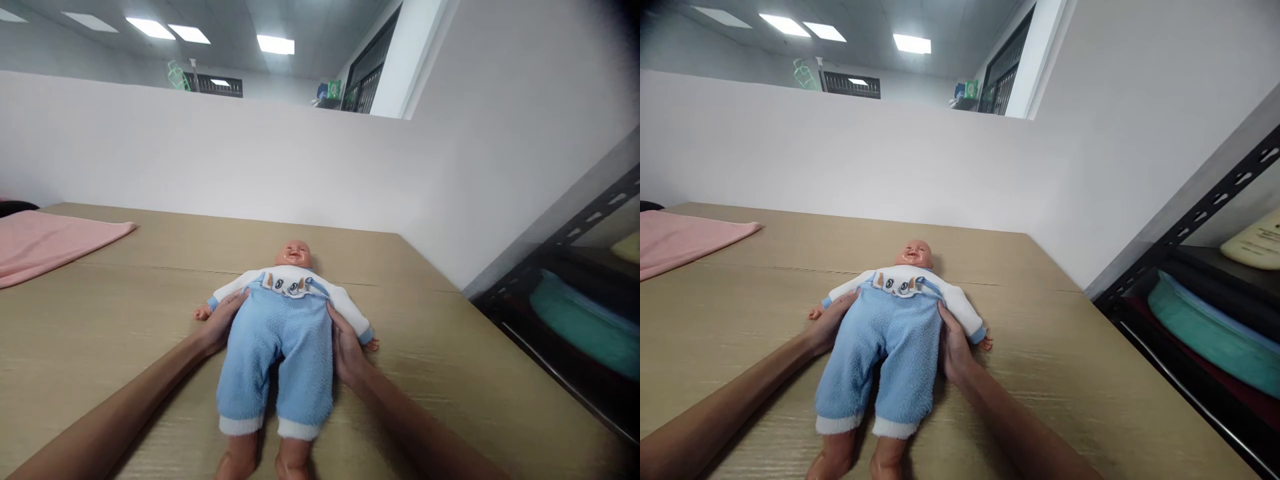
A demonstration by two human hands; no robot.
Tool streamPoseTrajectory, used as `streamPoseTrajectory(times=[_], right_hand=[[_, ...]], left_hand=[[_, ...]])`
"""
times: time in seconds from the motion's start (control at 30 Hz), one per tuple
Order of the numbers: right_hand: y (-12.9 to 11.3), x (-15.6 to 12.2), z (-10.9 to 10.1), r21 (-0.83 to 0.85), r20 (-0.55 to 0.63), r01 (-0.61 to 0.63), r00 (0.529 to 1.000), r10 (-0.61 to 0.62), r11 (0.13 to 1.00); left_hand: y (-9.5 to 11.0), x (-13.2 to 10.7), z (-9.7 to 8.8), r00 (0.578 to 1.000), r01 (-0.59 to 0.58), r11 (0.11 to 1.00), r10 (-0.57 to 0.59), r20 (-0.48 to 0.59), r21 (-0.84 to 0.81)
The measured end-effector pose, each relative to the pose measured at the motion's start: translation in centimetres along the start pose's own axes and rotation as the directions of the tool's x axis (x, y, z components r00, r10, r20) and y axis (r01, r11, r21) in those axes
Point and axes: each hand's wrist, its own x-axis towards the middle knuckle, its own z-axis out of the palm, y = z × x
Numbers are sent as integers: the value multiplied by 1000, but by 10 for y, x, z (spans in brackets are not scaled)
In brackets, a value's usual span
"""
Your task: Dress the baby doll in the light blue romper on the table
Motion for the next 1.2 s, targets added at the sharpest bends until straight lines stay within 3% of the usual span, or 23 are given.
streamPoseTrajectory(times=[0.13,0.4,0.53,0.6,0.7,0.8,0.9,1.03,1.1,1.2], right_hand=[[-6,3,-2,180,-11,-140,989,144,974],[-6,7,-1,96,-11,32,999,-31,995],[-5,7,-10,-126,-15,68,997,-70,990],[-4,7,-18,-316,-7,137,989,-147,939],[-4,8,-27,-507,20,223,969,-247,833],[-1,9,-30,-581,20,223,965,-261,783],[6,9,-27,-510,-35,161,978,-207,845],[16,12,-23,-180,-172,31,983,-63,983],[18,14,-22,-45,-174,-16,985,8,999],[16,16,-21,-10,-141,-31,990,30,999]], left_hand=[[0,4,-4,998,2,1000,-3,57,16],[-6,8,-11,996,7,998,-13,92,65],[2,5,-21,999,-8,949,21,-40,315],[8,3,-27,995,-99,872,102,20,479],[16,-1,-32,968,-242,747,139,210,620],[19,-4,-31,967,-238,714,115,226,658],[18,-5,-26,978,-180,783,76,196,595],[9,-2,-17,990,-111,923,71,121,369],[2,-1,-13,996,-52,968,35,76,247],[-2,-2,-7,997,31,996,-37,68,80]])
